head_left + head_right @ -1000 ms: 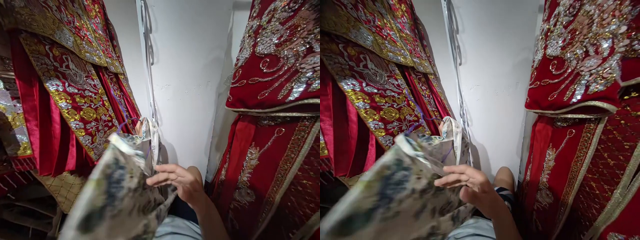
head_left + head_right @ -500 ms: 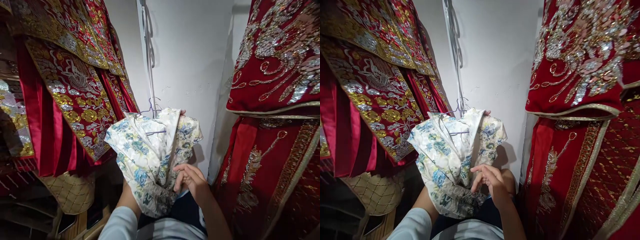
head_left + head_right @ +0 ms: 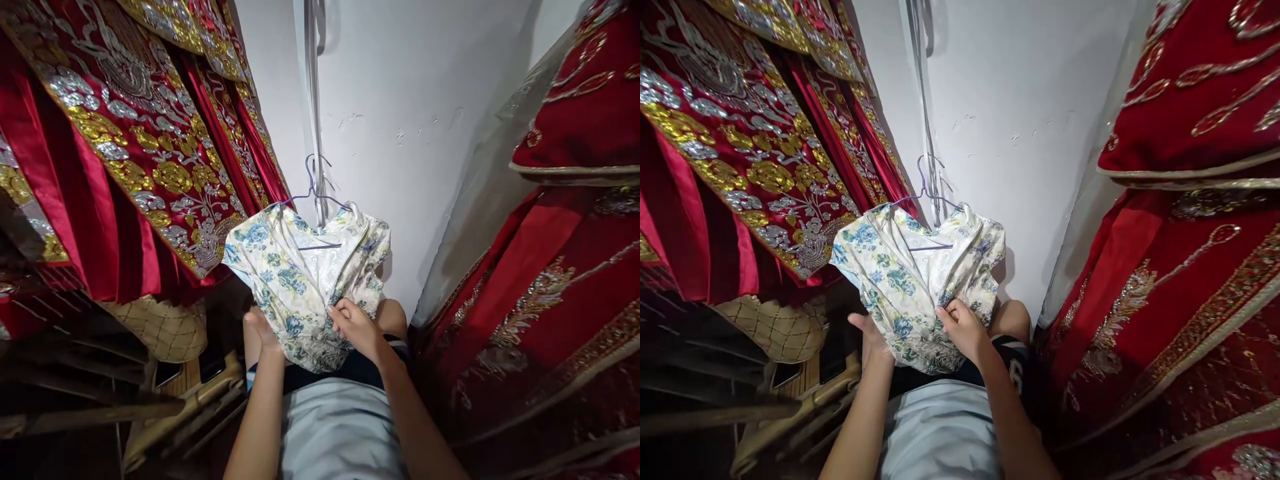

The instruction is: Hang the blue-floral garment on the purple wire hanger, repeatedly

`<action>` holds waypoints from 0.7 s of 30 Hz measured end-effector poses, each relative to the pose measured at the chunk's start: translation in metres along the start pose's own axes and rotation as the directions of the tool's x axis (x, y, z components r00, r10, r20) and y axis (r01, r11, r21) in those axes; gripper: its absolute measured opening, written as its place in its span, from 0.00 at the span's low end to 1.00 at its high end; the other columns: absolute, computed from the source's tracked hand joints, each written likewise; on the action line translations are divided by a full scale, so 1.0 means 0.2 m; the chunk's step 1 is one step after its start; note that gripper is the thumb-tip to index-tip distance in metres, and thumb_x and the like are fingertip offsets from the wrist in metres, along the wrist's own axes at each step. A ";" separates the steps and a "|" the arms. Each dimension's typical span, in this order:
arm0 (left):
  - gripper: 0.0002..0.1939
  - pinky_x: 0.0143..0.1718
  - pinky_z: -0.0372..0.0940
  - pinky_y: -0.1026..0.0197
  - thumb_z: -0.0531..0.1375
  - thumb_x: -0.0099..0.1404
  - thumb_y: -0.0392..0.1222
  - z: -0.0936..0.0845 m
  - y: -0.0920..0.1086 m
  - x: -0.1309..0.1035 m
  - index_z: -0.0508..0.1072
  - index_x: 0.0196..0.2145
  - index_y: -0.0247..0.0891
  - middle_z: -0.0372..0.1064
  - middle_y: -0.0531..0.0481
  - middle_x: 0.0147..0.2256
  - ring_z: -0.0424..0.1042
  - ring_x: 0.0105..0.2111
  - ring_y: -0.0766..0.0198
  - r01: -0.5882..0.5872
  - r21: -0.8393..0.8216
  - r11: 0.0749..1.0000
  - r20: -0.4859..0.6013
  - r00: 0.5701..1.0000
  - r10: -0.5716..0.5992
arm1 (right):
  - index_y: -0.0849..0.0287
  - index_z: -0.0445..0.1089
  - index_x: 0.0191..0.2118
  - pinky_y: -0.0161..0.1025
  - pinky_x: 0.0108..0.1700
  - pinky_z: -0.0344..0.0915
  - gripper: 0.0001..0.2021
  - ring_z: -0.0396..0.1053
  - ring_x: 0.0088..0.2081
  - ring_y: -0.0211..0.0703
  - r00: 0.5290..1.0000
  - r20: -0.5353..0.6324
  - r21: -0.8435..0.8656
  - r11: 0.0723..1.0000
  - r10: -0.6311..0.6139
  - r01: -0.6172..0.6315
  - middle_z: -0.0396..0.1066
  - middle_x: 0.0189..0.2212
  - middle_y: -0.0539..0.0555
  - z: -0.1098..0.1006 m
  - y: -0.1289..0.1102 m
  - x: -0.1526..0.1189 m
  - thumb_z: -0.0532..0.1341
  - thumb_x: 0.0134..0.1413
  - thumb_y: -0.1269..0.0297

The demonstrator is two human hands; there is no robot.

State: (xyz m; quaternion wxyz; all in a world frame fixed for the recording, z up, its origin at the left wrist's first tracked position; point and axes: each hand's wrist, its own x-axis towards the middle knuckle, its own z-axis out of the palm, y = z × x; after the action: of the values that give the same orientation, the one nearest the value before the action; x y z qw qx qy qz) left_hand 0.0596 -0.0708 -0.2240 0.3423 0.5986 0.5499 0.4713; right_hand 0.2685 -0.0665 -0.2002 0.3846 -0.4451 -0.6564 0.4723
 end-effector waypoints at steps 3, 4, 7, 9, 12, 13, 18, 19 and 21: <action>0.38 0.48 0.69 0.40 0.61 0.49 0.71 0.04 0.07 -0.01 0.77 0.45 0.38 0.78 0.38 0.40 0.73 0.48 0.39 0.157 -0.385 0.910 0.062 0.988 -0.144 | 0.55 0.59 0.28 0.35 0.30 0.59 0.20 0.65 0.24 0.38 0.998 0.016 -0.065 0.996 -0.054 0.055 0.68 0.21 0.46 0.02 -0.02 0.00 0.52 0.63 0.44; 0.35 0.49 0.68 0.42 0.66 0.46 0.65 0.05 0.10 -0.02 0.77 0.44 0.36 0.78 0.38 0.40 0.74 0.48 0.39 0.191 -0.455 0.870 0.082 0.981 -0.173 | 0.55 0.59 0.28 0.35 0.31 0.59 0.21 0.65 0.24 0.38 0.998 0.019 -0.088 0.994 -0.058 0.060 0.68 0.20 0.46 0.02 -0.03 0.00 0.51 0.64 0.44; 0.30 0.53 0.66 0.47 0.73 0.45 0.51 0.11 0.18 -0.04 0.77 0.44 0.32 0.78 0.39 0.42 0.73 0.49 0.43 0.206 -0.633 0.746 0.082 0.976 -0.199 | 0.55 0.61 0.27 0.36 0.30 0.59 0.21 0.65 0.24 0.39 0.999 0.034 -0.150 0.988 -0.032 0.037 0.70 0.20 0.47 0.00 -0.03 0.00 0.52 0.63 0.45; 0.29 0.55 0.63 0.49 0.73 0.46 0.47 0.14 0.21 -0.05 0.77 0.45 0.32 0.77 0.40 0.44 0.72 0.51 0.45 0.160 -0.668 0.727 0.058 0.985 -0.164 | 0.56 0.63 0.27 0.36 0.29 0.59 0.19 0.65 0.23 0.39 0.999 0.036 -0.148 0.989 -0.025 0.030 0.70 0.19 0.48 0.00 -0.02 0.01 0.54 0.62 0.47; 0.28 0.57 0.61 0.50 0.73 0.50 0.47 0.17 0.18 -0.05 0.76 0.46 0.33 0.76 0.41 0.46 0.71 0.52 0.47 0.141 -0.671 0.728 0.061 0.989 -0.135 | 0.57 0.68 0.28 0.35 0.28 0.59 0.15 0.64 0.22 0.38 0.999 0.023 -0.033 0.999 -0.025 0.026 0.69 0.18 0.48 0.01 0.00 0.01 0.55 0.61 0.53; 0.28 0.56 0.62 0.50 0.72 0.50 0.47 0.17 0.16 -0.04 0.76 0.46 0.33 0.76 0.41 0.46 0.71 0.52 0.47 0.145 -0.672 0.726 0.062 0.988 -0.140 | 0.57 0.68 0.27 0.35 0.27 0.59 0.15 0.63 0.21 0.38 1.000 0.015 0.023 0.999 -0.022 0.022 0.68 0.17 0.48 0.01 0.00 0.01 0.56 0.60 0.54; 0.21 0.55 0.62 0.53 0.69 0.52 0.42 0.11 0.05 0.05 0.74 0.44 0.37 0.75 0.45 0.43 0.72 0.49 0.53 -0.075 -0.643 0.762 -0.354 0.911 -0.209 | 0.58 0.67 0.21 0.34 0.23 0.56 0.15 0.59 0.18 0.36 1.000 0.011 0.236 0.972 -0.005 0.002 0.64 0.13 0.47 0.03 -0.04 -0.02 0.59 0.55 0.57; 0.18 0.54 0.62 0.54 0.68 0.53 0.40 0.10 0.02 0.07 0.73 0.42 0.38 0.75 0.47 0.41 0.72 0.48 0.55 -0.143 -0.592 0.793 -0.493 0.843 -0.216 | 0.58 0.67 0.20 0.34 0.23 0.55 0.15 0.59 0.18 0.36 1.000 0.000 0.265 0.964 0.002 -0.002 0.64 0.13 0.47 0.03 -0.05 -0.03 0.60 0.54 0.57; 0.13 0.53 0.62 0.57 0.65 0.53 0.38 0.10 -0.02 0.10 0.71 0.38 0.39 0.73 0.50 0.37 0.72 0.45 0.59 -0.233 -0.469 0.852 -0.685 0.705 -0.184 | 0.58 0.67 0.20 0.34 0.22 0.54 0.15 0.59 0.17 0.35 0.999 -0.031 0.305 0.952 0.013 -0.003 0.63 0.12 0.48 0.03 -0.06 -0.03 0.60 0.53 0.57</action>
State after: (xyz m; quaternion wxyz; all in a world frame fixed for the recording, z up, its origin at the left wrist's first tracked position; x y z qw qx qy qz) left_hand 0.0755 -0.0488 -0.2312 0.2473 0.2619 0.4802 0.7998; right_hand 0.2629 -0.0754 -0.1900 0.4574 -0.3907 -0.5677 0.5620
